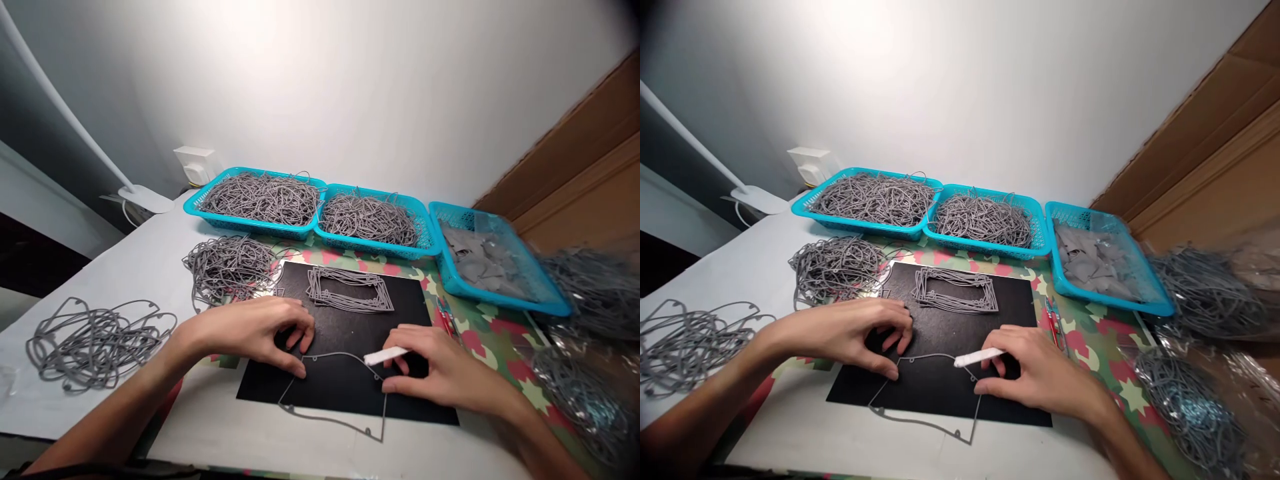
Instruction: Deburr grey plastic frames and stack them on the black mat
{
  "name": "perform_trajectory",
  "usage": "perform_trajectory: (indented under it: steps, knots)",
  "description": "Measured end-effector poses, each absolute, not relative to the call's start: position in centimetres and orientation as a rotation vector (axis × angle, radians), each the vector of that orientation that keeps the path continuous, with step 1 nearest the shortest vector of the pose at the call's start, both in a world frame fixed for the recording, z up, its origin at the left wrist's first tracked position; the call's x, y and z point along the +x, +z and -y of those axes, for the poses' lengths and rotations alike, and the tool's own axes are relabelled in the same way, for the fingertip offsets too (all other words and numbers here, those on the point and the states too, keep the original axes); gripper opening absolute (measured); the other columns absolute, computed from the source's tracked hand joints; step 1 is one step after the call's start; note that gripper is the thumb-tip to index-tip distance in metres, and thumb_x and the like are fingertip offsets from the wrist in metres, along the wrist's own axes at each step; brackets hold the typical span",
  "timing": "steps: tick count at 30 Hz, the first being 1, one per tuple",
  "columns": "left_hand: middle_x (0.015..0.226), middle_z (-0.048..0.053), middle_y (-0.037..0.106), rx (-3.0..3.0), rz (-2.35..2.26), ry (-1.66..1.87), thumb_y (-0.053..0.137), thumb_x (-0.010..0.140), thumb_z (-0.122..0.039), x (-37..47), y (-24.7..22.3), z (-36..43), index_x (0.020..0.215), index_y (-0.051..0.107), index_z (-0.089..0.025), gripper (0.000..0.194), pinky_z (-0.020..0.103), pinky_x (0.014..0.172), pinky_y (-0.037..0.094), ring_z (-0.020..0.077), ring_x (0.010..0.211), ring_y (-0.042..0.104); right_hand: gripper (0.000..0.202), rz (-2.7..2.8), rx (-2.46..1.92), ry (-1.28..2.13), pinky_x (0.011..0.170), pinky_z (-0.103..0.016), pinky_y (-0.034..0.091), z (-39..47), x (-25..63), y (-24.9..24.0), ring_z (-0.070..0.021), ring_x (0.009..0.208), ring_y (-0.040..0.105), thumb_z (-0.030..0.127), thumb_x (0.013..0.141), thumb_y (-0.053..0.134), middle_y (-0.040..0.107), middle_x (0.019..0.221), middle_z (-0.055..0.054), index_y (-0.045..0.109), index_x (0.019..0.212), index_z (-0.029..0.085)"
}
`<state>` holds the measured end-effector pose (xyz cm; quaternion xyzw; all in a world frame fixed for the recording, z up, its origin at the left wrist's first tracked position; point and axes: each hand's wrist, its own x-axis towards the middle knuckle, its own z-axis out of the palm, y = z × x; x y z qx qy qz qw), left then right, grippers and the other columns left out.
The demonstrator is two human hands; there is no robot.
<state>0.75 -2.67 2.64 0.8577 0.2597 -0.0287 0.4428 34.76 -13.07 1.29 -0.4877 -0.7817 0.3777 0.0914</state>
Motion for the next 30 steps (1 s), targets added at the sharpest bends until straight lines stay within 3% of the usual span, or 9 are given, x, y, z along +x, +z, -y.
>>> perform_trajectory:
  steps: [7,13,18,23,30]
  knots:
    - [0.088,0.000,0.068,2.112,-0.642,-0.103,0.079,0.096,-0.032,1.1,2.7,3.3,0.091,0.077,-0.024,0.009,0.028,0.068,0.042,0.0191,0.078,0.062,0.014,2.521,-1.338,1.024,0.071,-0.032,0.037,14.1,34.4,1.7,-0.0186,0.085,0.065,0.025,0.110,0.066,0.070,0.091,0.002,0.066,0.096,0.026]
    - [0.102,0.004,0.071,1.991,-0.684,0.076,0.068,0.105,-0.042,1.1,3.5,3.3,0.099,0.071,-0.022,0.021,0.027,0.074,0.047,0.0193,0.088,0.061,0.011,2.276,-1.464,1.088,0.071,-0.030,0.041,13.7,35.5,1.2,-0.0167,0.079,0.061,0.026,0.112,0.058,0.068,0.092,0.002,0.064,0.103,0.027]
    - [0.106,0.004,0.069,1.905,-0.761,0.515,0.062,0.110,-0.042,1.7,1.9,2.4,0.108,0.065,-0.022,0.020,0.030,0.083,0.051,0.0181,0.091,0.063,0.020,1.920,-1.455,0.902,0.059,-0.031,0.034,12.3,35.0,-1.0,-0.0160,0.064,0.048,0.041,0.107,0.067,0.057,0.074,0.003,0.070,0.095,0.025]
    - [0.099,0.002,0.067,1.935,-0.892,0.819,0.063,0.108,-0.040,3.2,0.0,1.7,0.107,0.064,-0.021,0.019,0.030,0.081,0.051,0.0175,0.088,0.064,0.025,1.694,-1.439,0.643,0.057,-0.030,0.033,9.7,34.4,-3.1,-0.0156,0.061,0.043,0.050,0.106,0.068,0.047,0.070,0.006,0.069,0.103,0.025]
    - [0.095,0.002,0.067,2.035,-1.020,0.938,0.060,0.109,-0.036,3.9,-0.6,1.3,0.102,0.064,-0.021,0.017,0.030,0.078,0.049,0.0166,0.082,0.062,0.037,1.614,-1.440,0.634,0.058,-0.028,0.041,7.7,34.6,-4.5,-0.0151,0.062,0.050,0.062,0.109,0.063,0.057,0.079,0.004,0.064,0.110,0.025]
